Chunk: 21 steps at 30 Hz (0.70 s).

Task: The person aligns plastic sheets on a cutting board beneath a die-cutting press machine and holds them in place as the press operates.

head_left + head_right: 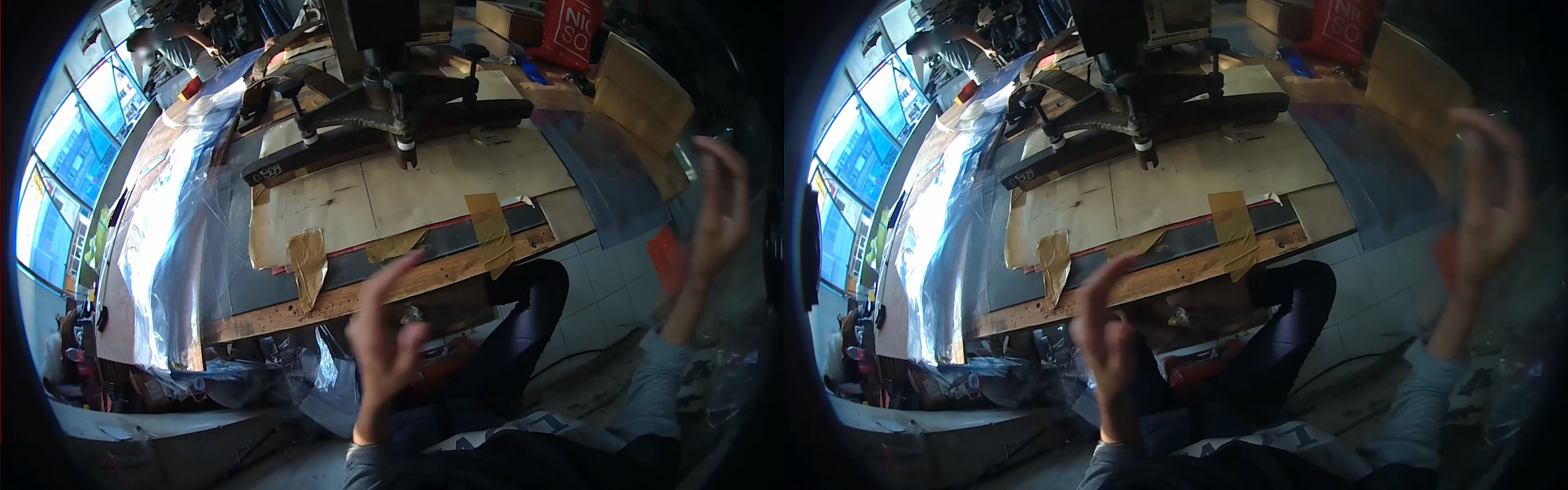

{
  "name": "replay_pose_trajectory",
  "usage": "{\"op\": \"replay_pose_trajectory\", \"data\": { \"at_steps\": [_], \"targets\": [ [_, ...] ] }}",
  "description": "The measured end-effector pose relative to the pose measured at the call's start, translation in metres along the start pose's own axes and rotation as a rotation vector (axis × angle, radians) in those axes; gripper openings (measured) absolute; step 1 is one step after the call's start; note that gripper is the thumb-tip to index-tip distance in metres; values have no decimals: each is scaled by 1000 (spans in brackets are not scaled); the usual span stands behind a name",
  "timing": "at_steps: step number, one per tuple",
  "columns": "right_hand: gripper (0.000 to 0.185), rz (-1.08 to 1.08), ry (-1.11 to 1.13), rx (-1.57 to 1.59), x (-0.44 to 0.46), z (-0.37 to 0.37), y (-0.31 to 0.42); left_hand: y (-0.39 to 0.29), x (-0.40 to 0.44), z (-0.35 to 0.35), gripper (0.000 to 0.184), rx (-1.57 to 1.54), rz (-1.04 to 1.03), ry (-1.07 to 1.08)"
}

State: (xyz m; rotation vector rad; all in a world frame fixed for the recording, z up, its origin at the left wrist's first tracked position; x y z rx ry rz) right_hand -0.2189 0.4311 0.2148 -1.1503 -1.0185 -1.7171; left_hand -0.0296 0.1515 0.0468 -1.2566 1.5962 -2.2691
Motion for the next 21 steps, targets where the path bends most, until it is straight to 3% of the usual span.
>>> {"op": "replay_pose_trajectory", "data": {
  "at_steps": [1, 3, 6, 7, 11, 13, 15, 21],
  "targets": [
    [13, 188, 222, -171, -7, -47, 38, 0, -8, -44, 81, -125, 44, 280],
    [17, 207, 307, -24, -37, -122, 69, -5, -21, -90, 88, -279, 83, 373],
    [21, 145, 448, 197, -75, -209, 103, 21, -35, -88, 81, -316, 424, 252],
    [26, 104, 524, 277, -87, -229, 111, 33, -36, -76, 82, -257, 416, 167],
    [45, 181, 571, 350, -102, -236, 139, 46, -35, 6, 85, -189, 524, -191],
    [53, 106, 706, 269, -113, -212, 125, 50, -31, 33, 84, -64, 549, -187],
    [54, 45, 835, 151, -133, -192, 101, 50, -23, 46, 71, 135, 544, -23],
    [67, -63, 949, -207, -178, -156, 40, 51, -27, 53, 51, 284, 482, -8]
  ]
}}
Point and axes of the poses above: each hand's wrist, its own x-axis towards the middle knuckle, its own z-axis out of the back of the hand, y = z × x, the point moved 7 cm from there along x, towards the middle knuckle, and after that the axes turned 4 degrees about z, right-handed, at the moved point
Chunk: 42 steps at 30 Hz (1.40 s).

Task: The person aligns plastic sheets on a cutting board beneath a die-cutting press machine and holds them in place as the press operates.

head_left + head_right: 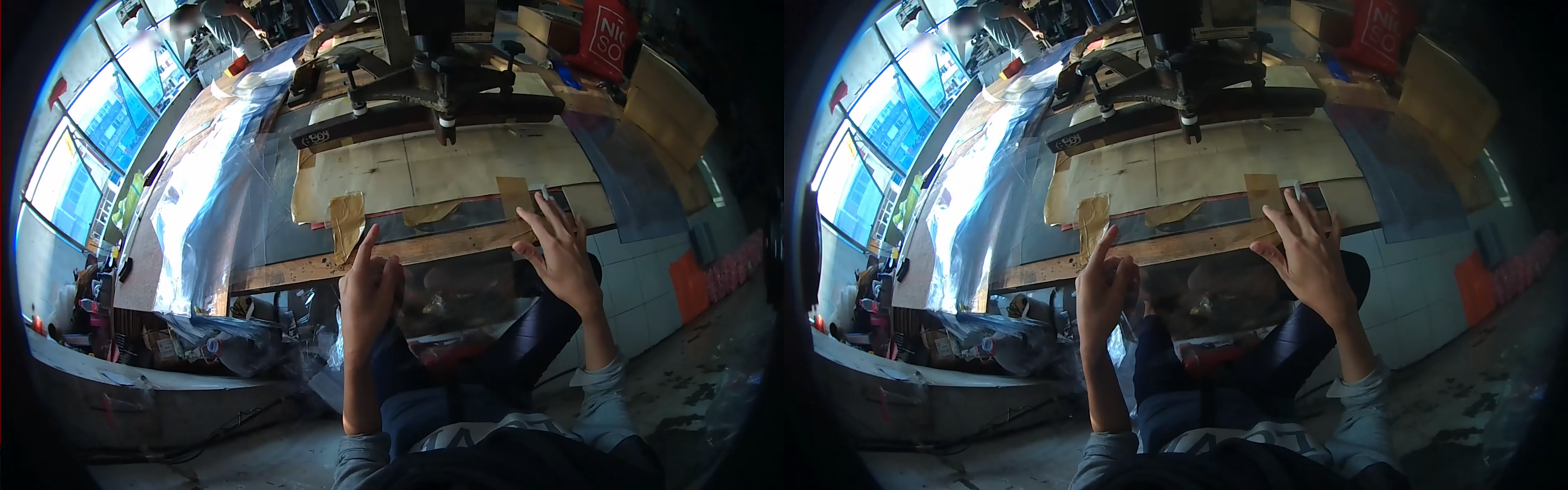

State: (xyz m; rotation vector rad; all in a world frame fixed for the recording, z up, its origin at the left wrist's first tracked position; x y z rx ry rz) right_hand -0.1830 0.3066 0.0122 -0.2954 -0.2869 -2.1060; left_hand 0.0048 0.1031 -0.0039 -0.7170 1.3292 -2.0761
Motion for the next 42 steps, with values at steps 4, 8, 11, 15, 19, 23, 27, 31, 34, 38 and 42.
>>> {"op": "replay_pose_trajectory", "data": {
  "at_steps": [4, 8, 11, 15, 19, 23, 27, 31, 34, 38, 42],
  "targets": [
    [63, -52, 27, 35, 10, -12, -17, 2, 10, -5, 50, -112, 147, 26],
    [62, -29, 42, 45, 30, -19, -21, 7, 29, -3, 50, -195, 151, 5],
    [63, 1, 67, 53, 43, -26, -20, 7, 37, 7, 51, -94, 124, -16],
    [64, 19, 86, 72, 58, -31, -16, 5, 45, 18, 49, 29, 97, -35],
    [64, -1, 89, 74, 70, -36, -21, 10, 64, 17, 49, 100, 49, -44],
    [63, -13, 76, 43, 80, -36, -29, 7, 80, 12, 48, 201, 2, -22],
    [60, -25, 77, 30, 84, -35, -32, 9, 90, 9, 47, 245, -13, -2],
    [57, -62, 163, 13, 83, -33, -33, 11, 93, 4, 48, 275, 14, 44],
    [57, -68, 160, 10, 82, -33, -34, 11, 89, 2, 51, 264, -19, 42],
    [59, -57, 130, 9, 84, -36, -35, 7, 93, 4, 50, 207, 15, 44],
    [62, -55, 106, 2, 87, -40, -36, -4, 96, 7, 50, 240, 56, 55]
  ]
}}
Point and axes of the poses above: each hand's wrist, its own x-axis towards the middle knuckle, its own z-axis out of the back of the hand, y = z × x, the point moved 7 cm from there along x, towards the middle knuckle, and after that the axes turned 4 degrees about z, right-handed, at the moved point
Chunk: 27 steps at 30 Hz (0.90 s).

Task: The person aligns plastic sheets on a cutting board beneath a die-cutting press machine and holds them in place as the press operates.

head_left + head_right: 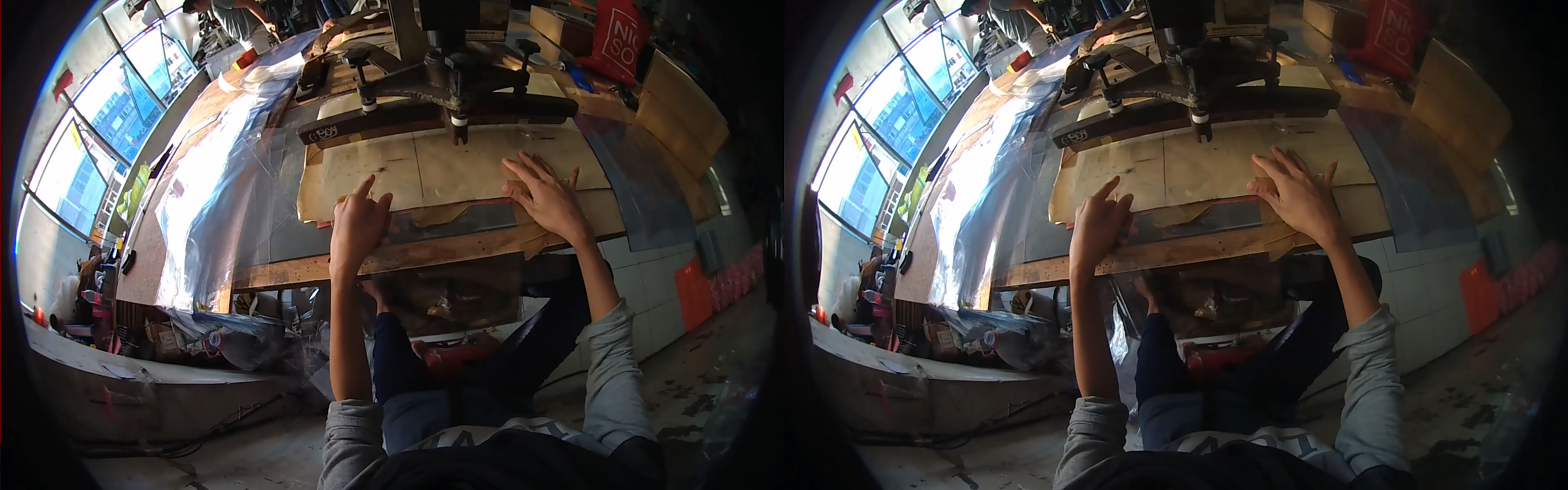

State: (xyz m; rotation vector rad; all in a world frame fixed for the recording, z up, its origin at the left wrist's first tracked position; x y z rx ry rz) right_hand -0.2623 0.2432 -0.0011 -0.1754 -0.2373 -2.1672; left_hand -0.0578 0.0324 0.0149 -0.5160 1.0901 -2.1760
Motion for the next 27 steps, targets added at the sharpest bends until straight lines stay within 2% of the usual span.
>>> {"op": "replay_pose_trajectory", "data": {
  "at_steps": [5, 8, 11, 18, 27],
  "targets": [
    [63, -2, 16, 13, 4, -1, 1, 1, 2, 2, 49, -29, 36, -14],
    [63, 2, 14, 19, 4, 0, 3, 0, 5, 5, 48, 114, -82, -59],
    [63, 5, 7, 33, 3, 0, 4, -1, 1, 7, 51, 172, -31, -66],
    [63, 10, -7, 41, 3, -2, 4, 0, 1, 9, 49, 250, -62, -99],
    [61, 23, -41, 22, 3, 0, 7, 2, 3, 13, 48, 505, -35, -181]
  ]
}}
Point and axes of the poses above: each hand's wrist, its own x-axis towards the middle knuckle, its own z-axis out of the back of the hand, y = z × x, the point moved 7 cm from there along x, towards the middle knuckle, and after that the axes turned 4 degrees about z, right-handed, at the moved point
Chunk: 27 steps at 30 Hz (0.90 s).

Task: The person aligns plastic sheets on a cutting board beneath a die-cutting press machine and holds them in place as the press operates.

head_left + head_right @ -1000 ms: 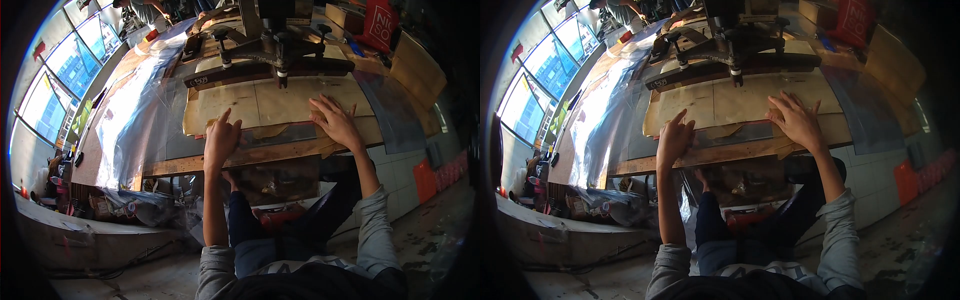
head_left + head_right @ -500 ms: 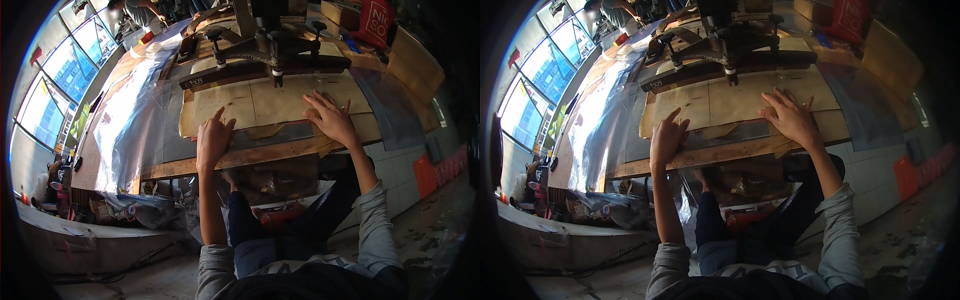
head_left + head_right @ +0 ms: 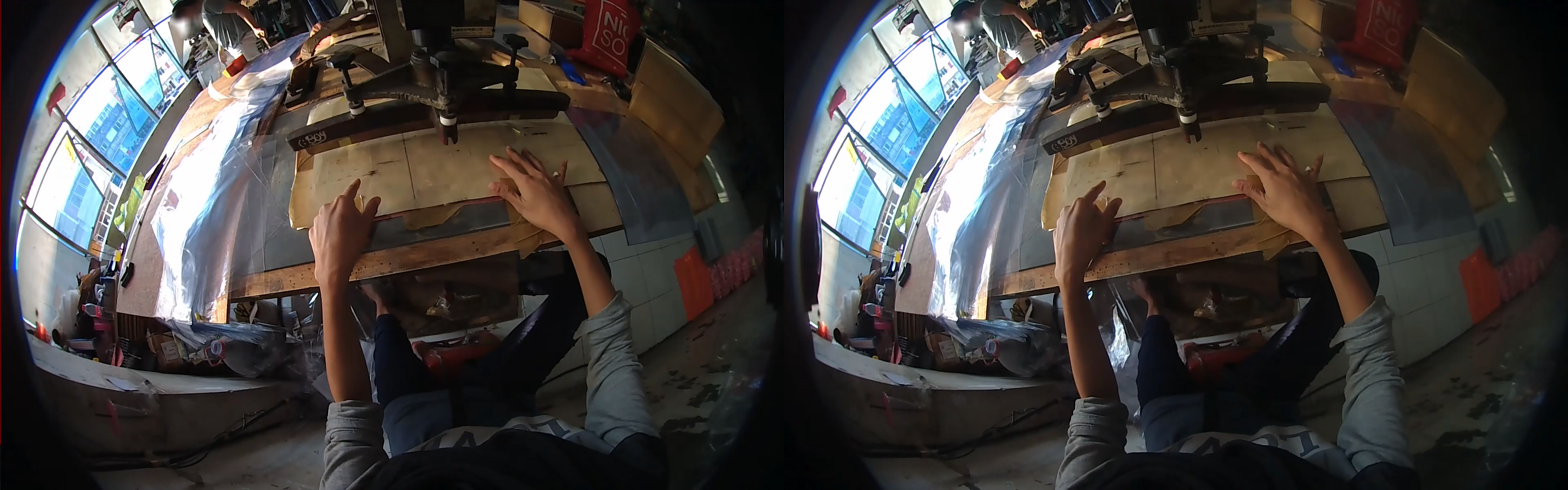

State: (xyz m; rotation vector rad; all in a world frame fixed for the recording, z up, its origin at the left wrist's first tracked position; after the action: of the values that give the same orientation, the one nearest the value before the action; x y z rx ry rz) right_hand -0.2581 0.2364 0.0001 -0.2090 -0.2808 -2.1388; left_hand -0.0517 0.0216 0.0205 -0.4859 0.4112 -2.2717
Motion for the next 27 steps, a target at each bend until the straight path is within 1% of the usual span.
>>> {"op": "replay_pose_trajectory", "data": {
  "at_steps": [2, 5, 8, 11, 12, 13, 16, 19, 22, 27],
  "targets": [
    [61, 6, -10, 1, 0, 0, 0, -5, -2, 4, 48, 23, 2, -12],
    [60, 17, -22, 1, 1, -1, 0, -14, -10, 15, 50, 234, 108, 13],
    [60, 21, -28, -12, 1, -1, 0, -21, -16, 30, 50, 246, 12, -290],
    [59, 17, -24, -14, 0, -3, 0, -25, -15, 11, 48, 112, -278, -297],
    [59, 18, -24, -11, 0, -3, 0, -30, -13, -1, 44, -19, -307, -156],
    [59, 21, -25, -10, 2, -2, 0, -34, -16, -11, 45, -36, -361, -62],
    [62, -16, 67, 0, 3, -4, -2, -36, -20, -28, 44, 20, -406, -30],
    [61, -20, 63, 25, 2, -3, -2, -33, -19, -32, 44, 32, -408, -25],
    [58, 19, -38, 55, 3, -5, -5, -35, -20, -32, 42, 52, -417, -65],
    [57, 46, -70, 132, 4, -8, -9, -38, -21, -31, 40, 31, -459, -108]
  ]
}}
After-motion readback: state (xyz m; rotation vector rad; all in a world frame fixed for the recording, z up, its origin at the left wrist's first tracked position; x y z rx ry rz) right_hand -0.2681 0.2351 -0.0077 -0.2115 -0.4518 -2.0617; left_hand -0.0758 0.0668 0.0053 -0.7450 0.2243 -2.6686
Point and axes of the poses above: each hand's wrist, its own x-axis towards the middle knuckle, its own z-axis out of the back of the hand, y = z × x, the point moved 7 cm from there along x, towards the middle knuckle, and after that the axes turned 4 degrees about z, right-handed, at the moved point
